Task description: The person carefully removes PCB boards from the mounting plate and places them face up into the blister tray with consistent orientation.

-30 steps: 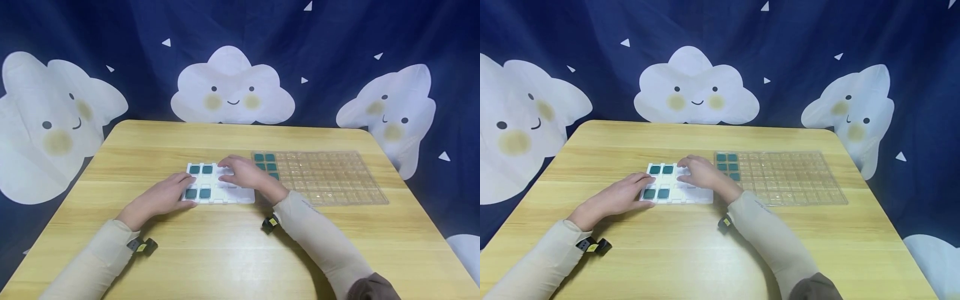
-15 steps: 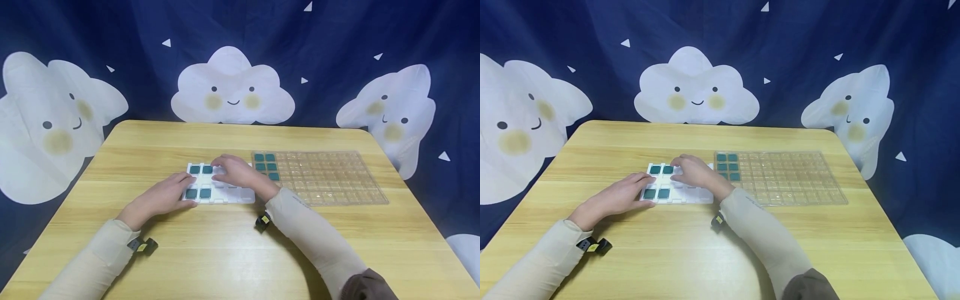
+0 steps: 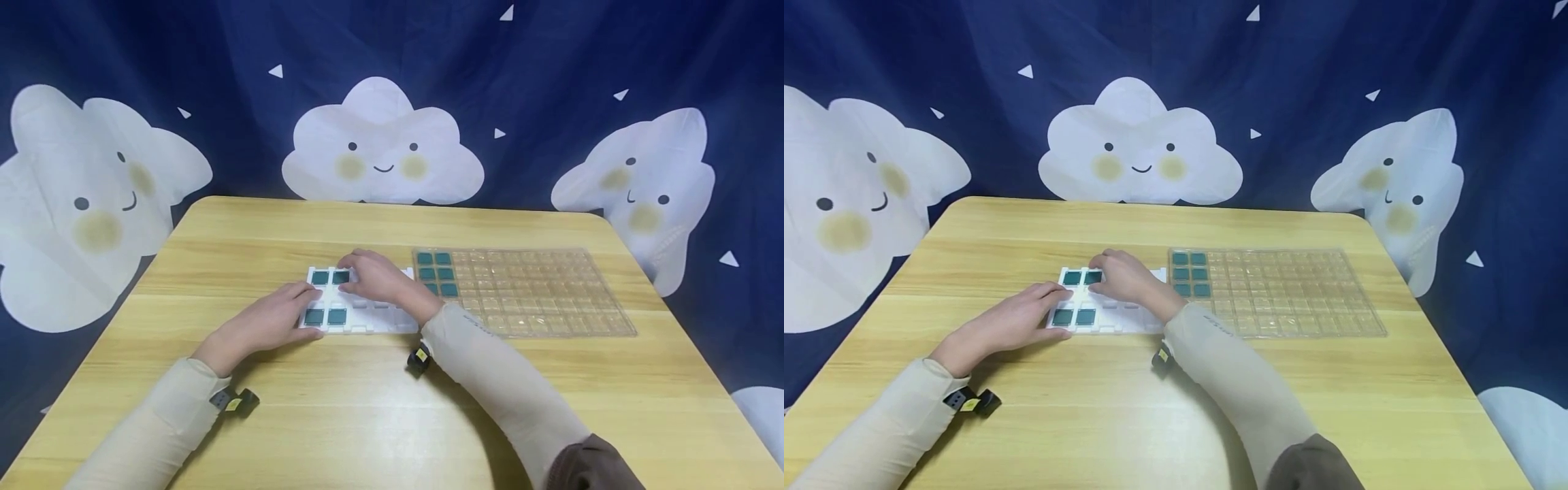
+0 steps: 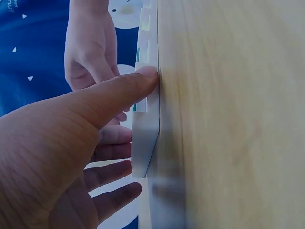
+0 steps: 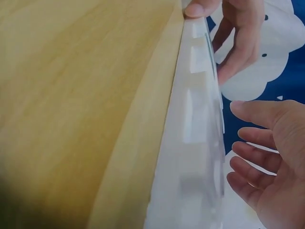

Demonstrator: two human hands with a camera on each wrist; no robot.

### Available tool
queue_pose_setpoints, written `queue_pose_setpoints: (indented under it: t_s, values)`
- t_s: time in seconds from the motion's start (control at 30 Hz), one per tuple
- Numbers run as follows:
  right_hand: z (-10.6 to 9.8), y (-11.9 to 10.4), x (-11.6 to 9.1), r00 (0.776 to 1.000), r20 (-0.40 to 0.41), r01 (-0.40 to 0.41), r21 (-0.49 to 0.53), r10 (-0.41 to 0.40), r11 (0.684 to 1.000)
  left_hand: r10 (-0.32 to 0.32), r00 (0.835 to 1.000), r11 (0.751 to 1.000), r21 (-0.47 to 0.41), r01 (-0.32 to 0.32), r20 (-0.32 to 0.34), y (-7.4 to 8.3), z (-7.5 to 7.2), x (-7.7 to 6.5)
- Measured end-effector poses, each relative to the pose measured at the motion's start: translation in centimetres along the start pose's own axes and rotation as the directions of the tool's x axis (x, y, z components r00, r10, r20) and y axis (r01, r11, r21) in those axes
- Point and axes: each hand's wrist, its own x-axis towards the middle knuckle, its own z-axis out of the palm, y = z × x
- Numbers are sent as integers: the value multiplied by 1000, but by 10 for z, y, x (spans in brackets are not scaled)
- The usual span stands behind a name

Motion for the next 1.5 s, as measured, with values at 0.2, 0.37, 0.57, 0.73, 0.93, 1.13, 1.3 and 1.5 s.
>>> queue_pose_setpoints:
  t_s: [0.2,0.37,0.57,0.73,0.93,1.13,1.3,1.5]
  values:
    - [4,1,5,1000,-2,-10,-13,10,1000,-4,1000,1000,6,4,6,1,0,0]
    - [8,2,11,999,17,-27,-40,27,999,-8,1000,1000,-1,8,9,3,0,-1]
    - [12,2,14,999,24,-41,-78,43,996,3,1000,1000,-13,-3,-11,3,1,-1]
    - [14,3,15,999,8,-32,-89,33,996,6,1000,1000,-14,-6,-17,3,1,0]
    - [15,3,15,999,-3,-32,-94,32,995,6,1000,1000,-12,-6,-12,3,1,0]
    - [11,0,13,999,-24,-38,-67,37,997,11,1000,1000,-3,-11,-17,2,1,1]
    - [5,-4,10,999,-29,-45,-35,44,998,17,1000,1000,-3,-17,-24,2,0,1]
    - [1,-5,4,999,-26,-36,-25,36,999,2,1000,1000,-6,-2,-7,2,1,2]
